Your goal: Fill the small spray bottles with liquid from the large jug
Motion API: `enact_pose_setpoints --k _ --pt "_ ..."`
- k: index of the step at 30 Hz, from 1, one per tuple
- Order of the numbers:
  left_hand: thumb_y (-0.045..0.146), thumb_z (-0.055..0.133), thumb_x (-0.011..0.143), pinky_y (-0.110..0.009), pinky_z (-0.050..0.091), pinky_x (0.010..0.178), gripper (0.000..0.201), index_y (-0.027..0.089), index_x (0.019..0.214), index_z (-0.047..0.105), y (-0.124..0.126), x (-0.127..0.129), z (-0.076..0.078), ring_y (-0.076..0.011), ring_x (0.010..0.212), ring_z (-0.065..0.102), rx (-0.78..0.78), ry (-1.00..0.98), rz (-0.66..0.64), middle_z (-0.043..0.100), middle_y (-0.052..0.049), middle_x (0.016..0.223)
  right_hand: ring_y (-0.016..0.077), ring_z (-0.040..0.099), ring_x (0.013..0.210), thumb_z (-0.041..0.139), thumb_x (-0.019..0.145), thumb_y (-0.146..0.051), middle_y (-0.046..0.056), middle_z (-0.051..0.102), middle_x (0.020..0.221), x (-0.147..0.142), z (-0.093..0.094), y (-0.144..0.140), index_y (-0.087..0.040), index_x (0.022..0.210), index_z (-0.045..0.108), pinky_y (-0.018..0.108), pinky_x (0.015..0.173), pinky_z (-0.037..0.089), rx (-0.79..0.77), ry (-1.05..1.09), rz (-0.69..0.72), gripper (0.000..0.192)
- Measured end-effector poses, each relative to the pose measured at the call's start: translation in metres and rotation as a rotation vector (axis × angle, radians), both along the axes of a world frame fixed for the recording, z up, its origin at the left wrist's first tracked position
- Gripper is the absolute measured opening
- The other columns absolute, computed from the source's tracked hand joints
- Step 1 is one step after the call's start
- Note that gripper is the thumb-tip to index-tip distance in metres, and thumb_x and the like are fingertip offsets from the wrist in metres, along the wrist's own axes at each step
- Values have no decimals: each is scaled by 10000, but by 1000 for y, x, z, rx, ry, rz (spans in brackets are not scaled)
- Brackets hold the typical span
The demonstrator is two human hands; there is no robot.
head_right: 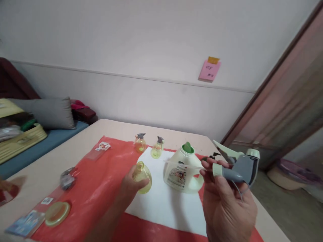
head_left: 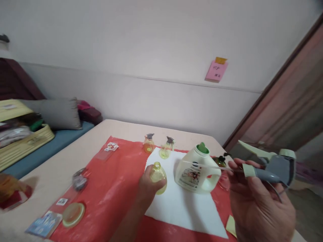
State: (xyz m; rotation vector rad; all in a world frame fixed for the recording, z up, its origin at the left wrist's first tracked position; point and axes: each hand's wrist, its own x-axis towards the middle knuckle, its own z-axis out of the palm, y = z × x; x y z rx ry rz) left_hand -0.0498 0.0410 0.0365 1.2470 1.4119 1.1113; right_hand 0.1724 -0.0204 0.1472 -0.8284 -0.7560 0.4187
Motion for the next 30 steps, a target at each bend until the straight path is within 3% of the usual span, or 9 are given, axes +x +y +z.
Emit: enact_pose_setpoints --k 5,10,16,23,26,30 --pt "344 776 681 -368 539 941 640 243 1306 676 -17 29 -8 -290 1066 712 41 70 -93 772 -40 1144 212 744 897 879 778 -312 73 729 1120 8 -3 -9 -240 1053 761 328 685 586 -49 71 87 308" --pt "340 802 676 -489 446 1187 739 219 1390 657 -15 30 -27 -363 1392 592 106 222 -127 690 -113 1447 198 752 867 879 809 -353 73 754 1122 7 -9 -13 -241 1030 772 333 706 611 -55 -3 107 270" --pt "295 810 676 -508 453 1205 723 246 1383 671 -13 31 -42 -359 1410 587 176 346 -178 688 -98 1457 236 760 936 884 810 -425 72 786 1093 10 -35 -2 -243 1097 773 396 827 635 -231 -130 199 357" --pt "285 818 642 -504 471 1140 683 261 1315 702 -19 36 -23 -375 1327 623 133 330 -165 728 -94 1360 301 725 1126 866 786 -576 85 801 1143 -5 -62 19 -263 1080 818 466 1028 566 -405 -382 455 432" --pt "324 830 654 -490 494 1059 624 277 1267 724 -21 32 -14 -378 1245 643 113 308 -227 754 -91 1258 324 721 1175 875 763 -592 94 809 1166 -11 -71 28 -266 1055 835 493 1066 543 -449 -402 617 439" --pt "338 818 651 -455 496 991 560 262 1198 727 -25 28 -8 -365 1177 647 119 344 -226 751 -87 1175 311 745 1134 869 767 -597 94 823 1140 -14 -82 34 -264 1066 833 490 1040 564 -461 -395 706 448"
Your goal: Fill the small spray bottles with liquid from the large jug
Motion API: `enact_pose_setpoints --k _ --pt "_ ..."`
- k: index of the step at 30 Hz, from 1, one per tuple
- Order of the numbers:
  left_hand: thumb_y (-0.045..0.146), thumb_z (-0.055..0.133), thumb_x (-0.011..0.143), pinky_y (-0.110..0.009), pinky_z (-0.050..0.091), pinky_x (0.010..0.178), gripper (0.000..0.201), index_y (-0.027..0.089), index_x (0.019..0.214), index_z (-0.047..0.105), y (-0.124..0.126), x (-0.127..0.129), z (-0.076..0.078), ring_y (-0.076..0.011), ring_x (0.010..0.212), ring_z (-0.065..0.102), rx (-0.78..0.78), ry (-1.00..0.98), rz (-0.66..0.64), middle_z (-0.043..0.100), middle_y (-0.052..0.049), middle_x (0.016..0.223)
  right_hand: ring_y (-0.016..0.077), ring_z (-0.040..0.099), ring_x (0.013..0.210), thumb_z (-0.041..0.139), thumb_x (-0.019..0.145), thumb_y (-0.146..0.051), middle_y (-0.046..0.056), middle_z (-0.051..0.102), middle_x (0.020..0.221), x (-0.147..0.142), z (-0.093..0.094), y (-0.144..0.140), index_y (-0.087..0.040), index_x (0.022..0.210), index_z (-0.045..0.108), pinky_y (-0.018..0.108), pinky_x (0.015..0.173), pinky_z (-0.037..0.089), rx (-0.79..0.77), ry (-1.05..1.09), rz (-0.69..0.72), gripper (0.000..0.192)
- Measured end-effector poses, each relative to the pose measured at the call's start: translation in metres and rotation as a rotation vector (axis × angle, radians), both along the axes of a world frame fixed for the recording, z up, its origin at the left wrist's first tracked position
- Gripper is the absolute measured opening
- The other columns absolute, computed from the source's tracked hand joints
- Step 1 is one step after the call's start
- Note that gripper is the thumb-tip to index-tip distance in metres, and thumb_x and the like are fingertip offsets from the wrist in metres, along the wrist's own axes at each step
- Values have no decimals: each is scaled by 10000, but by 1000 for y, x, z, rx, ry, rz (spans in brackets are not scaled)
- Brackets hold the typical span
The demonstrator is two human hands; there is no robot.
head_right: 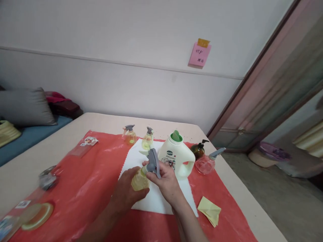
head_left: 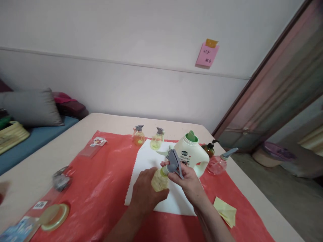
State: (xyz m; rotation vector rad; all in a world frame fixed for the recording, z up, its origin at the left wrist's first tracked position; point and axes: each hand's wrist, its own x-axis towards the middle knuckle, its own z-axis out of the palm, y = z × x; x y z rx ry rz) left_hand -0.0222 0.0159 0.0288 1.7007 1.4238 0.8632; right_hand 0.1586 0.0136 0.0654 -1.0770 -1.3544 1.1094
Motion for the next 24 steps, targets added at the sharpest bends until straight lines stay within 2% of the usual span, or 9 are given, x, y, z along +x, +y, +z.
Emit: enact_pose_setpoints --k 5,8,16,20,24 --pt "295 804 641 -432 490 946 439 259 1069 710 -5 3 11 -344 1090 656 25 52 17 732 -74 1084 290 760 1041 861 765 -610 85 825 1091 1 -4 1 -259 1053 815 455 964 597 1 7 28 456" --pt "267 784 660 -387 494 892 430 272 1080 691 -8 5 15 -305 1021 680 -5 65 10 710 -49 1064 289 758 1026 862 775 -582 80 821 1073 3 -1 -1 -256 1049 811 440 948 601 8 -25 27 429" --pt "276 752 668 -402 519 851 528 262 1190 676 -9 8 7 -340 1042 704 40 119 17 707 -81 1133 304 748 1044 798 829 -625 83 812 1087 8 0 -2 -252 1102 823 448 966 584 43 -213 49 463" --pt "292 755 682 -404 519 880 540 261 1216 682 -9 8 9 -340 1065 707 19 130 -2 711 -87 1167 305 740 1096 849 791 -599 83 810 1139 10 -5 0 -265 1108 823 455 987 572 -10 -115 77 461" --pt "290 774 667 -406 527 904 652 306 1313 679 -10 5 10 -344 1100 708 -16 88 -51 723 -73 1213 302 738 1103 873 775 -579 78 812 1135 14 -11 2 -282 1092 825 481 1019 553 -47 -7 142 438"
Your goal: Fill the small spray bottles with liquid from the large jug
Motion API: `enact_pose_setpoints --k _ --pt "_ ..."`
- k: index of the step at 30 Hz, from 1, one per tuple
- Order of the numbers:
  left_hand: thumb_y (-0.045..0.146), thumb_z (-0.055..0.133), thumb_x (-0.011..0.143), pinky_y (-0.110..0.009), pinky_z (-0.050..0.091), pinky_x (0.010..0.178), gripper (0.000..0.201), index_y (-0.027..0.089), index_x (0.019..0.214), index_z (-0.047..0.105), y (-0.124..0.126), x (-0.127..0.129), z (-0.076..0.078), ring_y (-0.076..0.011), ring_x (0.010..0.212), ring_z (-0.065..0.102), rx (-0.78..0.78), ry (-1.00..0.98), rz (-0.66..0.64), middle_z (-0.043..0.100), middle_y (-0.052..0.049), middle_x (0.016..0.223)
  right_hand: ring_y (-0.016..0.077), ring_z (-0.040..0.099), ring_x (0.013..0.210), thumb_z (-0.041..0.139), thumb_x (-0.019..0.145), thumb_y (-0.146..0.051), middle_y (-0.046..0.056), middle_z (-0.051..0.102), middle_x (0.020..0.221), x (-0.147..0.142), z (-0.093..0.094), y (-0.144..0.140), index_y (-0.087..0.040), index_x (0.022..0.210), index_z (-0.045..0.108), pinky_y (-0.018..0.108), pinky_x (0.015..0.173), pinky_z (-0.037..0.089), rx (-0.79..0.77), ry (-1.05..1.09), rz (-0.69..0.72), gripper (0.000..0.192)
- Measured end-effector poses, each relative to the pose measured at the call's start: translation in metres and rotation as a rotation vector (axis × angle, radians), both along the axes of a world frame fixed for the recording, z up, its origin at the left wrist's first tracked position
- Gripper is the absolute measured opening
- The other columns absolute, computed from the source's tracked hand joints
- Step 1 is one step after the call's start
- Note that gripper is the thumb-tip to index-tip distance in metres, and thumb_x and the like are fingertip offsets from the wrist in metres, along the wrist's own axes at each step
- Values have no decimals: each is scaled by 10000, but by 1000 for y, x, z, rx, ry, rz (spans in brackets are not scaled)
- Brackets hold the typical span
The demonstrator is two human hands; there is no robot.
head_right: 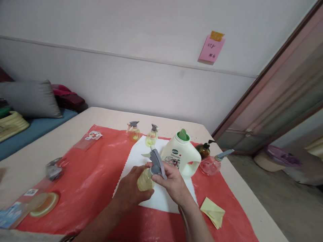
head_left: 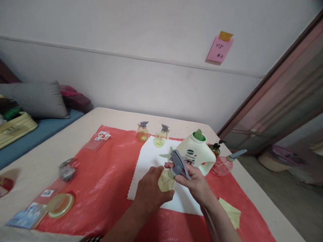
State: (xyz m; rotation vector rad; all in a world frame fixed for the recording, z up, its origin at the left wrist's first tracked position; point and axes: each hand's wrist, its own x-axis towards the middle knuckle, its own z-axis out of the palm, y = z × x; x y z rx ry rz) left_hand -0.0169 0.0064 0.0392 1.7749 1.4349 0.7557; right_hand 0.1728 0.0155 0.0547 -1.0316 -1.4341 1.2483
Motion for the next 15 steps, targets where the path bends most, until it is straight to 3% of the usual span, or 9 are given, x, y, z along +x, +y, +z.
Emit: enact_pose_setpoints --k 3,6,11,15 --pt "269 773 666 -404 527 952 718 356 1370 666 0 -2 0 -328 1134 705 -20 -70 -49 719 -46 1266 298 734 1091 862 781 -595 78 812 1142 2 -1 1 -284 1096 822 502 1059 525 -11 29 37 444" --pt "278 781 664 -406 521 943 698 322 1352 673 1 -3 2 -335 1113 709 -59 -61 -45 715 -60 1243 297 723 1089 849 784 -605 82 803 1139 -2 2 2 -265 1092 817 485 1030 532 -9 1 21 460" --pt "307 767 722 -367 501 908 566 258 1276 662 1 1 10 -319 1104 701 -105 114 27 698 -72 1186 255 685 948 960 618 -552 62 774 1005 -25 0 3 -233 966 790 405 900 545 -35 14 -235 501" --pt "278 750 752 -339 499 914 548 244 1289 646 1 2 15 -286 1128 696 -148 146 57 691 -70 1260 250 676 985 948 648 -555 49 758 990 -45 -12 3 -246 922 722 402 923 537 -50 109 -332 471"
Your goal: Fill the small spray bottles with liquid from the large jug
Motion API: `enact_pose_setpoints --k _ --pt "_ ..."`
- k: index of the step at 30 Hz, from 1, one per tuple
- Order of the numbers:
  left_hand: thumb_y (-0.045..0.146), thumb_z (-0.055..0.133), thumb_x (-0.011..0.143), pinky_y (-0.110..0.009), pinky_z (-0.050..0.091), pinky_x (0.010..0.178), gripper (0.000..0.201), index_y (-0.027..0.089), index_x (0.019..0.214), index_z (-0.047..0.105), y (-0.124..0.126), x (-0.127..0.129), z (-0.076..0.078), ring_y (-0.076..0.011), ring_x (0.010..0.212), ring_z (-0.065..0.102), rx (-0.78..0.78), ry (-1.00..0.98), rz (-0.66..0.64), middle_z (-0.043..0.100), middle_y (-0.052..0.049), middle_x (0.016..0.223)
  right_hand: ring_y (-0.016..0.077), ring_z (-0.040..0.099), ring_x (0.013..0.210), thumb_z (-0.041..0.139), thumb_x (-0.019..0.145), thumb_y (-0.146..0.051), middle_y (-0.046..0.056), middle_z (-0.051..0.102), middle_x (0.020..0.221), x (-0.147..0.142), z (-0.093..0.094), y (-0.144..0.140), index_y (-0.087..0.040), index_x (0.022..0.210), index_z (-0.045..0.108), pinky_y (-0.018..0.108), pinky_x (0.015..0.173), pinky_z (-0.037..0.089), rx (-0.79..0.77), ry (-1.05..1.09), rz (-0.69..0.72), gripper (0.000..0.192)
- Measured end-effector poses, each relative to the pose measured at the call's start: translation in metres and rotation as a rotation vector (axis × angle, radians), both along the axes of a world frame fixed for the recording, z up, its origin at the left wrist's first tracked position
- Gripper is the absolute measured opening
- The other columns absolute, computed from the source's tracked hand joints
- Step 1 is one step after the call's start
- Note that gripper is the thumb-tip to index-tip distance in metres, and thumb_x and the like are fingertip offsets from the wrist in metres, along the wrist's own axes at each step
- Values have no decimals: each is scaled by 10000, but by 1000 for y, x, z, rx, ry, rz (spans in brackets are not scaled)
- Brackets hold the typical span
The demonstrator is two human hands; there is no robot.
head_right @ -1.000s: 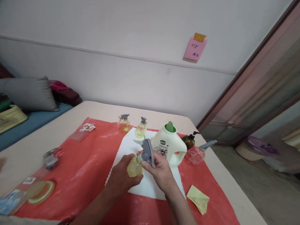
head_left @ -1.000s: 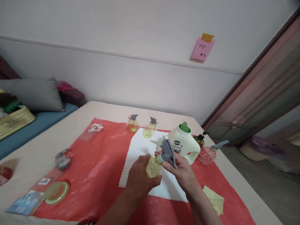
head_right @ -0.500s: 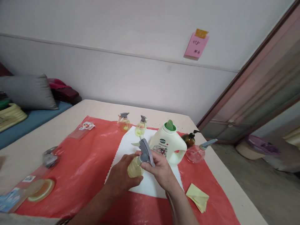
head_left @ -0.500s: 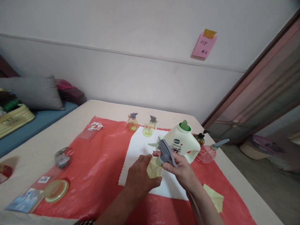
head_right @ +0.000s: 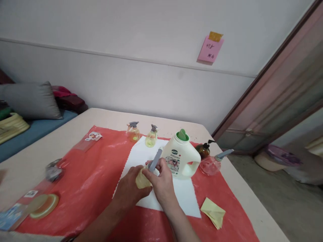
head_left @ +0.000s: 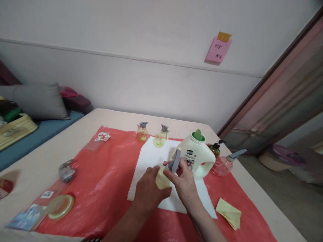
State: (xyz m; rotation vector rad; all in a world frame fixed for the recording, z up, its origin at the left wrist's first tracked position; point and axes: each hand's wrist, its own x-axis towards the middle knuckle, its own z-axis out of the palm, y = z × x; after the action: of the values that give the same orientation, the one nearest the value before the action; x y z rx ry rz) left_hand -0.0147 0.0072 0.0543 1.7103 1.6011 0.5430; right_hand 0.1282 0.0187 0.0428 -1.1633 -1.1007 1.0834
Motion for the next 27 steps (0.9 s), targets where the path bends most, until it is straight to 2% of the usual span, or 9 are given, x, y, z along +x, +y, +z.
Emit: enact_pose_setpoints --k 4,7,9,12,19,23,27 --pt "258 772 738 -333 504 964 650 279 1369 619 1 -3 2 -270 1157 697 -18 -168 12 699 -52 1302 276 710 976 902 679 -636 75 786 1032 -7 -4 -3 -254 994 738 430 891 561 -27 113 60 521" --pt "269 766 729 -349 517 957 564 257 1282 655 1 -5 4 -274 1104 707 -11 -241 -1 718 -53 1249 315 714 1116 836 734 -686 96 801 1147 -6 -1 -6 -272 1125 781 469 986 545 -51 215 133 572" --pt "282 763 716 -370 521 946 509 230 1214 667 2 -6 4 -286 1068 710 -19 -234 -14 723 -65 1197 321 700 1180 834 753 -662 91 805 1176 -4 1 -6 -282 1127 805 475 1042 519 -70 274 171 534" --pt "307 771 695 -395 522 944 540 227 1218 661 2 -5 4 -310 1076 708 -37 -215 -19 720 -78 1189 309 720 1095 869 734 -636 85 816 1133 0 4 -4 -277 1036 833 457 999 530 -75 274 192 470" --pt "343 770 686 -394 515 960 489 243 1156 678 2 -3 -2 -348 1176 685 -31 -128 17 709 -95 1249 238 702 935 940 707 -532 30 812 940 -3 0 0 -264 908 834 361 887 533 -20 203 107 351" --pt "331 773 705 -382 505 987 586 227 1266 644 3 -3 -3 -330 1206 682 -38 -109 45 701 -94 1283 215 697 819 953 663 -560 26 812 898 -12 -7 0 -267 932 833 346 785 540 -36 263 55 415" --pt "320 780 707 -393 510 983 590 204 1270 648 3 -3 -2 -323 1166 695 -17 -135 27 694 -108 1280 240 727 843 965 607 -597 44 825 918 -12 -7 0 -269 965 846 382 830 559 -61 330 70 500"
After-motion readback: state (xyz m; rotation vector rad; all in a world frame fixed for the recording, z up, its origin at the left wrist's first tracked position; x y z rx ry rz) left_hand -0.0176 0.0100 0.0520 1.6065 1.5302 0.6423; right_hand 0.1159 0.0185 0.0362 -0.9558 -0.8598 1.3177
